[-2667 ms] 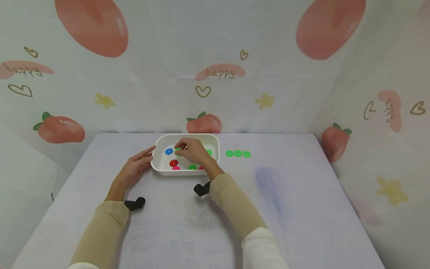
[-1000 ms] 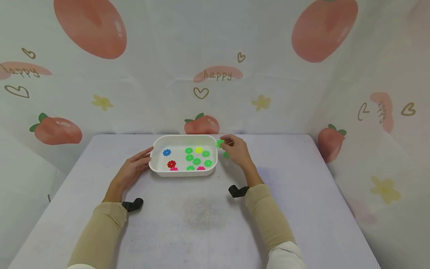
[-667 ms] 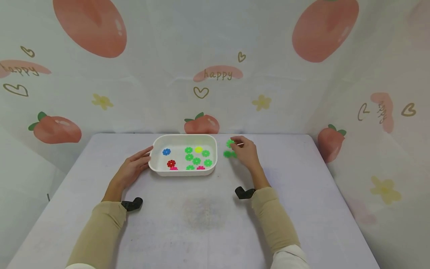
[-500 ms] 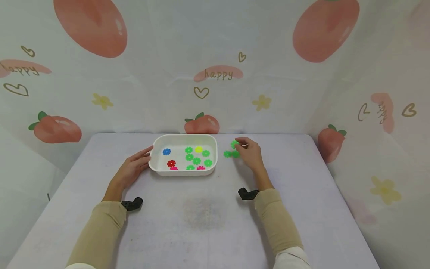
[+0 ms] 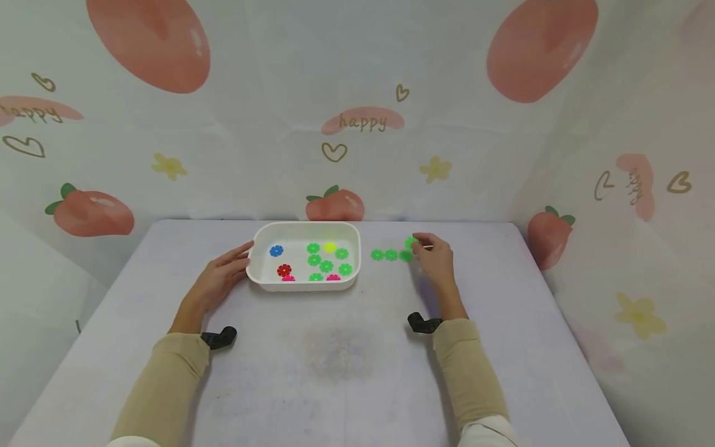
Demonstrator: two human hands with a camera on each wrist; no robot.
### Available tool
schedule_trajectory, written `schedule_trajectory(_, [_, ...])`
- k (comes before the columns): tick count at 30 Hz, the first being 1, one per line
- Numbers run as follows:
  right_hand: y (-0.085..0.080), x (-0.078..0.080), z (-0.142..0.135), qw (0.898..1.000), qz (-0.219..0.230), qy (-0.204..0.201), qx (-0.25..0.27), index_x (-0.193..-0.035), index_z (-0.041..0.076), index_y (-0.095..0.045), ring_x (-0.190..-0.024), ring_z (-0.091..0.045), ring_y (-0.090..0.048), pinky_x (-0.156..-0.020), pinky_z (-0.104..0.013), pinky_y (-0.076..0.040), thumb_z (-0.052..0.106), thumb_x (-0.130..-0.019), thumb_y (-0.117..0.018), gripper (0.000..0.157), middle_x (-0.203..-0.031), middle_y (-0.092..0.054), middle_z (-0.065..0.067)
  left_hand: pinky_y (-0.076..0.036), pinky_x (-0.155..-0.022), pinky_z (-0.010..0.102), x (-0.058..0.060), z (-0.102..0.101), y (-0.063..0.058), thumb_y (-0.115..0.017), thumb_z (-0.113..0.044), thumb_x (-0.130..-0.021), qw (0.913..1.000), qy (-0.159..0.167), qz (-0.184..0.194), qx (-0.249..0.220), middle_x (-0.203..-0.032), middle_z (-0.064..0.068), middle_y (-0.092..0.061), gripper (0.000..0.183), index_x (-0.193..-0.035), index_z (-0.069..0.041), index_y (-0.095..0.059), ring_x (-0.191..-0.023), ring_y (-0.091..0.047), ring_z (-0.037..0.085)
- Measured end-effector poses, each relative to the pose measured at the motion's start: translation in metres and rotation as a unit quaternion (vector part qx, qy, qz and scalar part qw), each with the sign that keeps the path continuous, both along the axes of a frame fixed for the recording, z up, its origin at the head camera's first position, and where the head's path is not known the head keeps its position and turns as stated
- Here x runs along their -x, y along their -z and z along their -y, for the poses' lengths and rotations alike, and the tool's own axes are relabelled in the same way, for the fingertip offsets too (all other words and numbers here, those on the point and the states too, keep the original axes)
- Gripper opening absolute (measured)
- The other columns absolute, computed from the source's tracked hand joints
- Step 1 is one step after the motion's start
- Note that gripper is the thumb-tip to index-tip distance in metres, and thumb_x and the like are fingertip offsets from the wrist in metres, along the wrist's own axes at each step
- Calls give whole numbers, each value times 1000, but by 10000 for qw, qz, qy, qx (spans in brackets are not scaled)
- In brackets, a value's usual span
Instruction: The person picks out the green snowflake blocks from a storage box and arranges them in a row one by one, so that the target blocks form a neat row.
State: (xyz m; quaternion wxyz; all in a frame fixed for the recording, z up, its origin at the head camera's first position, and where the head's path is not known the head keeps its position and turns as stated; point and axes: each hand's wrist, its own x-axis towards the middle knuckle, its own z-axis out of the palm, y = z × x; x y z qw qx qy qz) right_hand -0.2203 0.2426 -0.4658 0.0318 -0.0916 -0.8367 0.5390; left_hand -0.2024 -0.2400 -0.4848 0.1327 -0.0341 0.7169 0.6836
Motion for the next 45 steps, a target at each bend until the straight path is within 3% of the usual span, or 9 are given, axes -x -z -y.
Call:
schedule_trajectory(6, [5, -2, -9, 9996, 72, 163, -232, -130, 9, -68, -82, -9, -63, -64, -16, -51, 23, -99, -64, 34, -104, -61, 0, -49, -101, 12, 0, 1, 0, -61, -33, -103, 9999, 88, 9, 101, -160, 9, -42, 57, -156, -25, -44, -121, -58, -1])
schedule_trajectory(13, [10, -3, -14, 9958, -18, 49, -916, -126, 5, -69, -86, -19, -66, -65, -20, -50, 19, -99, -62, 31, -111, -65, -14, -48, -104, 13, -1, 0, -2, -60, -34, -103, 9998, 58, 53, 195, -159, 8, -42, 56, -156, -26, -43, -121, -58, -1])
schedule_trajectory(23, [17, 1, -14, 9834, -123, -146, -1803, -123, 1, -69, -98, -32, -65, -73, -29, -49, 15, -100, -59, 29, -112, -67, -19, -48, -102, 11, -3, -2, -5, -60, -32, -104, 9998, 68, -52, 190, -160, 10, -42, 56, -156, -24, -43, -121, -58, -2])
schedule_trajectory(33, [14, 0, -15, 9690, 57, -294, -2454, -122, 1, -70, -93, -32, -61, -71, -35, -48, 18, -99, -62, 30, -109, -68, -21, -48, -98, 9, -3, -2, -3, -60, -32, -103, 9999, 65, -39, 148, -160, 11, -42, 56, -156, -23, -44, -122, -58, 0])
schedule_trajectory(39, [5, 0, -17, 9652, -91, -335, -2592, -136, -1, -60, -107, -41, -58, -86, -51, -51, 25, -104, -55, 41, -119, -61, -26, -48, -101, 10, -3, 0, -3, -61, -36, -102, 9997, 96, -26, 233, -161, 9, -41, 57, -156, -26, -44, -125, -56, 2])
schedule_trajectory(45, [-11, -1, -15, 9587, -96, -379, -2816, -145, 3, -50, -129, -50, -44, -99, -62, -47, 33, -105, -53, 50, -139, -49, -29, -48, -101, 10, -1, 1, -1, -61, -36, -102, 9997, 107, -46, 225, -161, 9, -42, 57, -156, -26, -44, -123, -57, 0])
